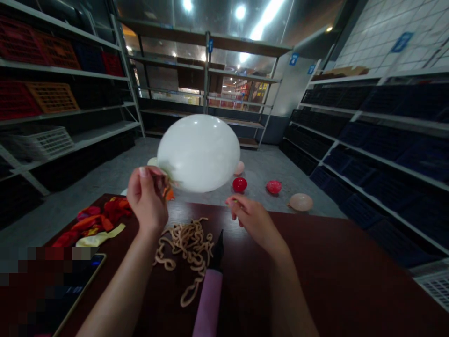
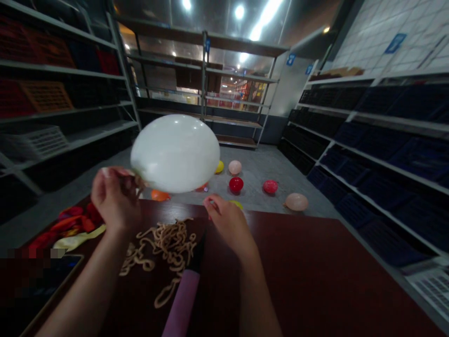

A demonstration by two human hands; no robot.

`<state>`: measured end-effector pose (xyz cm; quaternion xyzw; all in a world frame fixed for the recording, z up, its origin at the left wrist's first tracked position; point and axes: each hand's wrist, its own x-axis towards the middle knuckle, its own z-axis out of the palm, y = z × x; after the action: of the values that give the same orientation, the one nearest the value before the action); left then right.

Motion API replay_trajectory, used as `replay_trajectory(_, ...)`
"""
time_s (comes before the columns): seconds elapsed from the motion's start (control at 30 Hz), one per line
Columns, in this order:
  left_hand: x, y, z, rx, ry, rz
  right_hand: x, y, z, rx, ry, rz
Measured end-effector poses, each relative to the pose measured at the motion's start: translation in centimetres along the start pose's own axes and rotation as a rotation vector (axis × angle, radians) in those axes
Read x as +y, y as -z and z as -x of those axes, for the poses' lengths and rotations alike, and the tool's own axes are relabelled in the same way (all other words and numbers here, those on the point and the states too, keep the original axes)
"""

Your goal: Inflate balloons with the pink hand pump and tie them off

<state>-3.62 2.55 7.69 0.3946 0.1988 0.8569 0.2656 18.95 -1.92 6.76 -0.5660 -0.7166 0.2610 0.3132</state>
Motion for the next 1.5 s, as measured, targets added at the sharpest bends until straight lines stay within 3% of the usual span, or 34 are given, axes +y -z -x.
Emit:
replay_trajectory(0.13, -0.4, 0.7, -0.5, -0.028, -0.236, -0.214, 0.7, 1.4, 0.1, -0.022, -0.074, 0.023)
replay_trajectory(0.23, -3.3, 0.1, -2.3, -0.138, -0.256, -0.394, 1.0, 2.0, 0.3, -0.052, -0.087, -0.015)
replay_trajectory(0.33, -8.2, -1.3, -6.2, -0.111, -0.123, -0.421, 1.4, 2.5, 0.7, -0.046, -0.082, -0.066)
replay_trajectory(0.4, -11.4, -2.1, -9.2, -0.123, 0.163, -0.471, 1.6, 2.9, 0.8, -0.036, -0.077, -0.088)
replay_trajectory(0.47, -13.8, -2.5, -11.4, -0.238, 0.413, -0.596, 1.9, 3.3, 1.0, -0.027, -0.073, -0.108)
replay_trajectory(0.53, -15.0, -2.1, -12.1, -0.388, 0.430, -0.735, 2.1, 3.6, 1.1, -0.019, -0.065, -0.121)
replay_trajectory(0.6, -14.9, -0.9, -11.4, -0.568, 0.370, -0.849, 2.3, 3.9, 1.3, -0.014, -0.054, -0.128)
replay_trajectory(0.67, -13.6, 1.0, -9.7, -0.697, 0.363, -0.914, 2.3, 4.2, 1.6, -0.017, -0.042, -0.129)
replay_trajectory(0.77, -9.8, 4.5, -6.4, -0.741, 0.402, -0.966, 2.2, 4.5, 2.0, -0.047, -0.021, -0.127)
replay_trajectory(0.97, 1.6, 11.8, -0.6, -0.763, 0.463, -1.131, 1.9, 3.4, 3.6, -0.130, 0.007, -0.159)
replay_trajectory(1.07, 7.2, 15.0, 1.7, -0.702, 0.444, -1.202, 2.2, 1.1, 5.9, -0.152, -0.016, -0.146)
replay_trajectory(1.17, 11.2, 17.9, 3.6, -0.580, 0.355, -1.295, 2.5, -2.0, 9.1, -0.183, -0.060, -0.147)
replay_trajectory(1.33, 14.5, 21.4, 6.2, -0.309, 0.372, -1.296, 1.2, -6.4, 14.2, -0.223, -0.217, -0.008)
replay_trajectory(1.5, 15.1, 23.0, 6.9, -0.263, 0.396, -1.276, -1.5, -9.3, 16.0, -0.225, -0.248, 0.306)
